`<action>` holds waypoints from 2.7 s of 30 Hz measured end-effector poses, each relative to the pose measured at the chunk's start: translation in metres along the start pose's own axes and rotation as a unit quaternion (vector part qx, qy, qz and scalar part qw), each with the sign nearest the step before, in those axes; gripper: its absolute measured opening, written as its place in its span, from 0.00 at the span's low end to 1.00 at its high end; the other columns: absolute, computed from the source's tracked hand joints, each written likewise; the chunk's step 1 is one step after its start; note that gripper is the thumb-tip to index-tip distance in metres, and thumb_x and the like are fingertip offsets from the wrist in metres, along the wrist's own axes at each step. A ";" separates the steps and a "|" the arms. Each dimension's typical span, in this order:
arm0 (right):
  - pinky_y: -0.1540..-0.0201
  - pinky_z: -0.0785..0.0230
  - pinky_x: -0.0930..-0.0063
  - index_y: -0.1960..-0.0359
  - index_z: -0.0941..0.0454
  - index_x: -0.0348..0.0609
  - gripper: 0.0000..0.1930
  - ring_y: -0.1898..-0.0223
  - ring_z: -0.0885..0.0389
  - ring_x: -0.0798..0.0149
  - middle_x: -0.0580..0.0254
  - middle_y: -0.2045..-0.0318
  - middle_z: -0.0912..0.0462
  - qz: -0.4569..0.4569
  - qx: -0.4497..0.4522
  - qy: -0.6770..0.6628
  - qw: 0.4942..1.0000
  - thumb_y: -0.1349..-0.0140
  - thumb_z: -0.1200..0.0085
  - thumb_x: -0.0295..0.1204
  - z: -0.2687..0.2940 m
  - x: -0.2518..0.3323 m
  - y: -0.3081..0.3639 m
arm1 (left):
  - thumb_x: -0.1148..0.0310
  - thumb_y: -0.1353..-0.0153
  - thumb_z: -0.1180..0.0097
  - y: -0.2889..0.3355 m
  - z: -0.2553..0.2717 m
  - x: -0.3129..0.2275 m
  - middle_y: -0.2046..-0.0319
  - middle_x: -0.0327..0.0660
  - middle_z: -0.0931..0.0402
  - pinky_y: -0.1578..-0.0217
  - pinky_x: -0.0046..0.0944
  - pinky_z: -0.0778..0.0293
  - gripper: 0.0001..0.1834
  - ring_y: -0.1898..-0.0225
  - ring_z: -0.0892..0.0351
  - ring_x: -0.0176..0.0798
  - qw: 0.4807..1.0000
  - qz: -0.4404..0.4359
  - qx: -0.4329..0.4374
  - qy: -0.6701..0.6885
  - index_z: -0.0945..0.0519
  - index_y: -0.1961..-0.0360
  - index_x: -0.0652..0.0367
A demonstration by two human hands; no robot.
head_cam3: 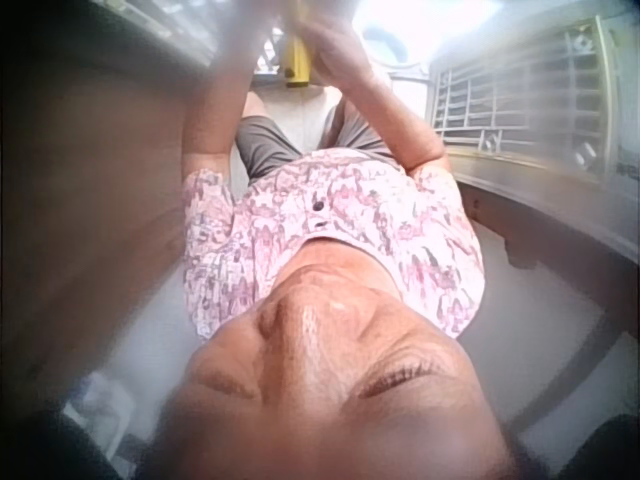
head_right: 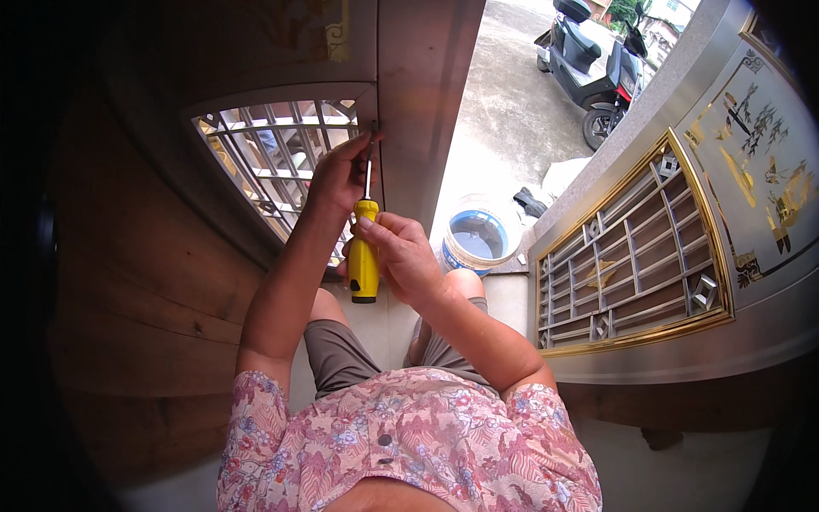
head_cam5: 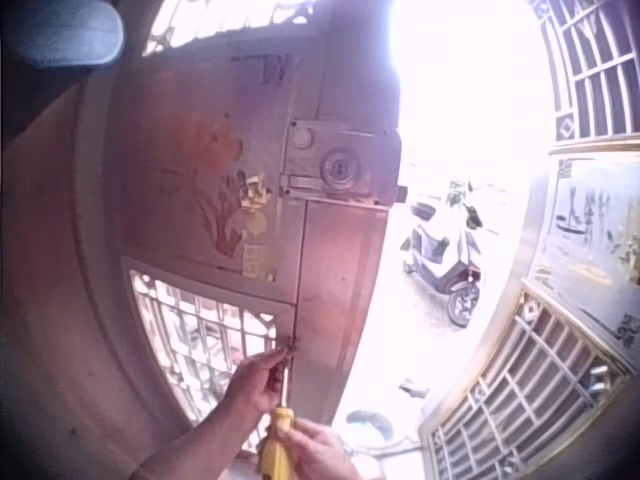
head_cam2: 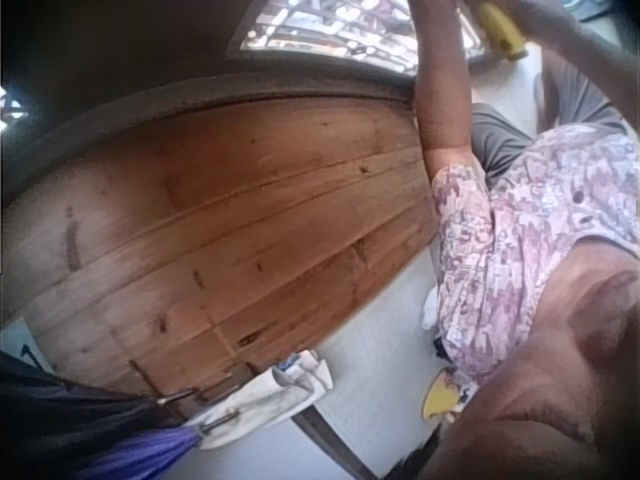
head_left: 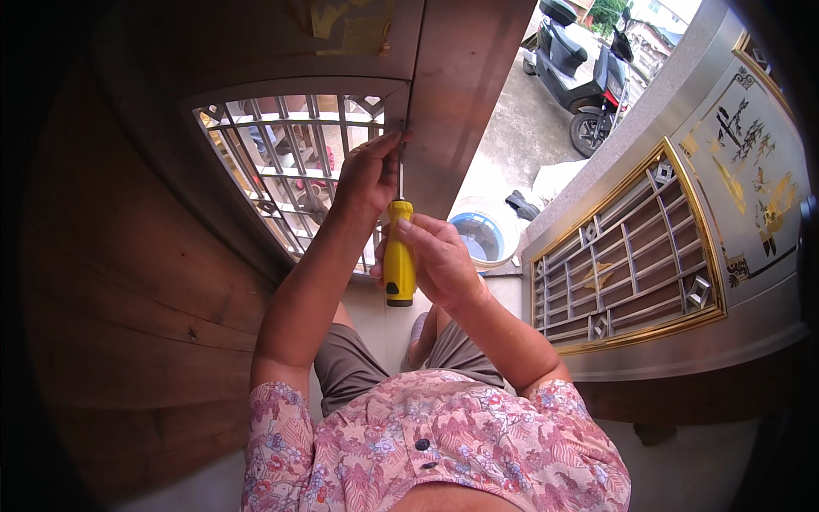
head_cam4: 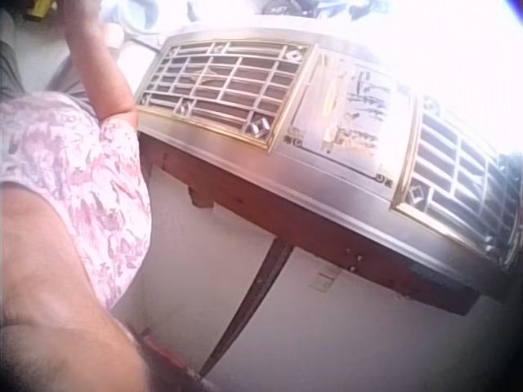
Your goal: The person unscrews and tightens screws on a metal door frame using a screwdriver.
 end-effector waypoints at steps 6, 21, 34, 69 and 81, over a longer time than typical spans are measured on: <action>0.68 0.22 0.62 0.57 0.32 0.33 0.16 0.70 0.18 0.54 0.49 0.69 0.22 -0.004 -0.004 -0.029 1.000 0.33 0.55 0.37 -0.007 0.002 -0.003 | 0.73 0.45 0.40 -0.012 0.005 0.000 0.72 0.38 0.19 0.72 0.22 0.28 0.05 0.74 0.24 0.25 1.000 0.016 0.010 0.000 0.20 0.67 0.61; 0.66 0.23 0.62 0.53 0.33 0.37 0.18 0.68 0.20 0.58 0.54 0.64 0.22 -0.012 0.053 -0.257 0.965 0.31 0.64 0.41 -0.012 -0.009 -0.008 | 0.62 0.37 0.49 0.028 -0.004 0.004 0.79 0.33 0.27 0.80 0.20 0.35 0.12 0.80 0.31 0.23 0.991 0.058 0.104 -0.061 0.22 0.63 0.60; 0.69 0.27 0.76 0.62 0.29 0.35 0.16 0.72 0.22 0.69 0.60 0.72 0.23 0.040 -0.120 0.034 0.991 0.38 0.46 0.39 -0.012 0.004 0.007 | 0.59 0.43 0.40 0.018 0.008 0.013 0.82 0.31 0.31 0.81 0.27 0.38 0.12 0.80 0.34 0.27 0.990 0.122 0.053 -0.038 0.24 0.75 0.55; 0.73 0.23 0.66 0.58 0.34 0.37 0.16 0.73 0.18 0.54 0.47 0.70 0.21 -0.008 0.041 -0.214 0.976 0.33 0.64 0.40 -0.026 -0.002 -0.002 | 0.55 0.37 0.48 0.031 -0.010 0.018 0.81 0.30 0.37 0.81 0.26 0.42 0.15 0.81 0.42 0.26 0.992 0.089 0.086 0.025 0.24 0.71 0.54; 0.80 0.26 0.68 0.58 0.32 0.39 0.14 0.80 0.21 0.60 0.54 0.74 0.22 0.005 -0.003 -0.219 0.976 0.36 0.53 0.38 -0.020 -0.012 -0.004 | 0.55 0.37 0.48 0.029 -0.010 0.019 0.82 0.30 0.38 0.81 0.26 0.42 0.15 0.81 0.41 0.26 0.994 0.079 0.076 0.005 0.24 0.70 0.55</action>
Point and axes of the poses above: each hand's wrist, its own y-axis away from the middle knuckle, its own z-axis out of the back of the hand, x = y × z, the point moved 3 cm from there along -y, towards the middle knuckle
